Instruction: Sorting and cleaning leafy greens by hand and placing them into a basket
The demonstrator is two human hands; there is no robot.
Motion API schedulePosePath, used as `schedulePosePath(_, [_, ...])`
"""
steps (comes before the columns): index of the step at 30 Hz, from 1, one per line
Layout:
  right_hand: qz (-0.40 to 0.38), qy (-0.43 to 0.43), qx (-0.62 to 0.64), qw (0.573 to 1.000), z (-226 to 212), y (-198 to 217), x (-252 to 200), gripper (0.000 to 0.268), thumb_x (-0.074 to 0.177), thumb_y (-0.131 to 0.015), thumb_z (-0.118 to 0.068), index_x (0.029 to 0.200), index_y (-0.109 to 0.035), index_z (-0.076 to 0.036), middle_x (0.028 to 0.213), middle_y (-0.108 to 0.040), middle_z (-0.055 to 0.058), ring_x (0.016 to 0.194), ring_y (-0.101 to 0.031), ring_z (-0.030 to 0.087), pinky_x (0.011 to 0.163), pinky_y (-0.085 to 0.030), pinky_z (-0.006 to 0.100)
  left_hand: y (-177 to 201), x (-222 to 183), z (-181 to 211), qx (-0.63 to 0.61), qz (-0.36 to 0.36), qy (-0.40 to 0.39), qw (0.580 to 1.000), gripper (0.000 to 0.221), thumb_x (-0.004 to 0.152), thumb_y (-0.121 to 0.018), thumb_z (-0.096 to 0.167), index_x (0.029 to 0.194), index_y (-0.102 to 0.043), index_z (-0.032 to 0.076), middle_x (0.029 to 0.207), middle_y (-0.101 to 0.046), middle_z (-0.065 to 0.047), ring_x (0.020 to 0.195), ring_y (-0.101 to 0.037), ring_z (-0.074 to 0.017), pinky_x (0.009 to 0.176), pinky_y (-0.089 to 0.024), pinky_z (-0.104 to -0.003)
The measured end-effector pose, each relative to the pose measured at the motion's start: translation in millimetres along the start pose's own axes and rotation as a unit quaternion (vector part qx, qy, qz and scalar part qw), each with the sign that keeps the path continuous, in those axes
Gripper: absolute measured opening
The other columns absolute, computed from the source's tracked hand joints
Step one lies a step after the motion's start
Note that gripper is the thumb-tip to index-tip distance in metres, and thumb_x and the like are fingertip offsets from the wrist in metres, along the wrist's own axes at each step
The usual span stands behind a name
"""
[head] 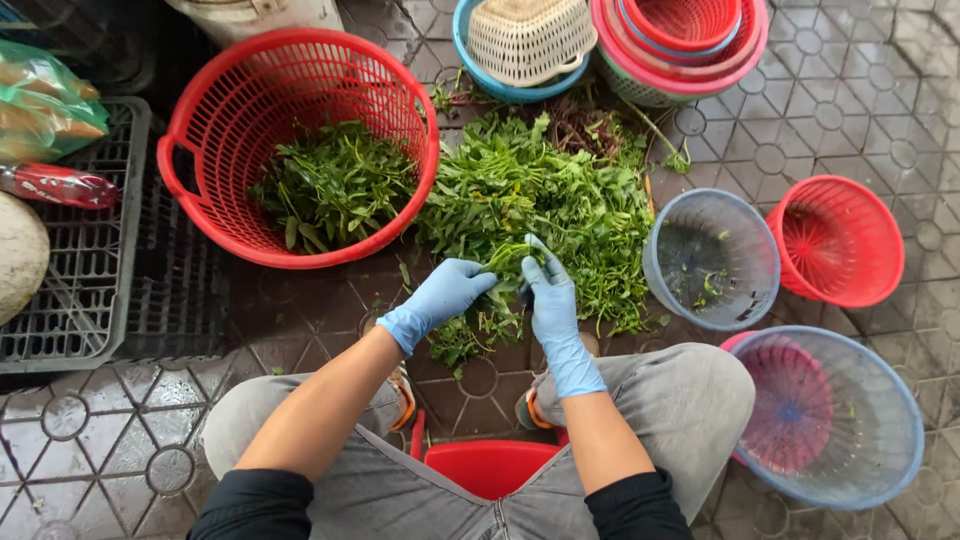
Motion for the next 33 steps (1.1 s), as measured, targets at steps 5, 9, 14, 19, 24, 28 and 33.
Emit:
schedulePosePath(5, [0.107, -0.068, 0.111, 0.986, -14, -10, -3, 0.026, 0.092, -0.08, -0.021, 0.116, -0.074, -0.014, 0.085, -0.076, 0.006, 0.067, -0.072, 0.014, 0.053, -0.057, 0.024, -10, -7, 17, 0.031, -0.017, -0.016, 0.999, 0.025, 0.097, -0.065, 0.027, 0.1, -0.081, 0.008, 0.09, -0.078, -0.01, 0.098, -0.073, -0.0278, 0.093, -0.053, -0.041])
schedulePosePath(9, [0.21, -0.138, 0.169, 0.953, -63, 2, 0, 0.028, 0.085, -0.085, -0.043, 0.087, -0.068, -0.021, 0.067, -0.059, -0.005, 0.056, -0.052, 0.006, 0.044, -0.044, 0.019, -7, -19, 19, 0.091, -0.018, -0.03, 0.995, 0.021, 0.097, -0.064, 0.022, 0.093, -0.079, 0.008, 0.084, -0.077, -0.011, 0.089, -0.074, -0.0319, 0.085, -0.053, -0.042])
schedulePosePath(14, [0.272, -0.187, 0.294, 0.897, 66, 101, 52, 0.047, 0.093, -0.076, -0.049, 0.074, -0.056, -0.012, 0.058, -0.05, -0.001, 0.049, -0.048, 0.009, 0.041, -0.033, 0.019, 7, -26, 24, 0.327, 0.085, -0.165, 0.927, 0.014, 0.089, -0.069, 0.024, 0.081, -0.074, 0.014, 0.071, -0.071, -0.005, 0.074, -0.072, -0.0258, 0.074, -0.052, -0.04])
schedulePosePath(19, [0.244, -0.198, 0.242, 0.918, 108, 109, 43, 0.02, 0.099, -0.071, -0.026, 0.094, -0.068, -0.007, 0.103, -0.079, 0.015, 0.053, -0.054, 0.01, 0.04, -0.033, 0.021, 60, -33, 53, 0.578, 0.191, -0.242, 0.755, 0.015, 0.08, -0.068, 0.02, 0.065, -0.066, 0.021, 0.057, -0.064, 0.003, 0.055, -0.068, -0.0232, 0.053, -0.047, -0.041])
schedulePosePath(24, [-0.042, -0.146, 0.075, 0.986, 9, -5, 5, 0.039, 0.104, -0.059, -0.038, 0.131, -0.066, -0.01, 0.113, -0.074, 0.007, 0.047, -0.034, 0.003, 0.039, -0.026, 0.017, 71, -37, 47, 0.399, 0.133, -0.169, 0.891, 0.016, 0.093, -0.067, 0.033, 0.094, -0.074, 0.018, 0.08, -0.074, -0.009, 0.085, -0.074, -0.0351, 0.079, -0.057, -0.049])
schedulePosePath(28, [-0.071, -0.131, 0.049, 0.988, 27, -18, 5, 0.024, 0.101, -0.07, -0.022, 0.113, -0.064, -0.002, 0.051, -0.044, 0.005, 0.036, -0.03, 0.011, 0.038, -0.029, 0.021, 51, -31, 49, 0.41, 0.103, -0.215, 0.88, 0.014, 0.093, -0.066, 0.027, 0.096, -0.075, 0.017, 0.084, -0.076, -0.006, 0.087, -0.075, -0.0331, 0.086, -0.056, -0.046])
schedulePosePath(33, [-0.027, -0.131, -0.044, 0.99, 1, -24, -4, 0.023, 0.084, -0.086, -0.017, 0.102, -0.073, -0.013, 0.07, -0.07, 0.005, 0.045, -0.053, 0.006, 0.04, -0.045, 0.019, 36, -21, 33, 0.463, 0.121, -0.265, 0.837, 0.007, 0.089, -0.069, 0.026, 0.092, -0.071, 0.02, 0.078, -0.071, -0.002, 0.082, -0.075, -0.0291, 0.088, -0.054, -0.043])
Point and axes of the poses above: each hand's wrist, its own x-axis towards the middle knuckle, its own y-axis out of the back of the hand, z = x × y, the point moved 4 cm from there along x, towards the middle knuckle
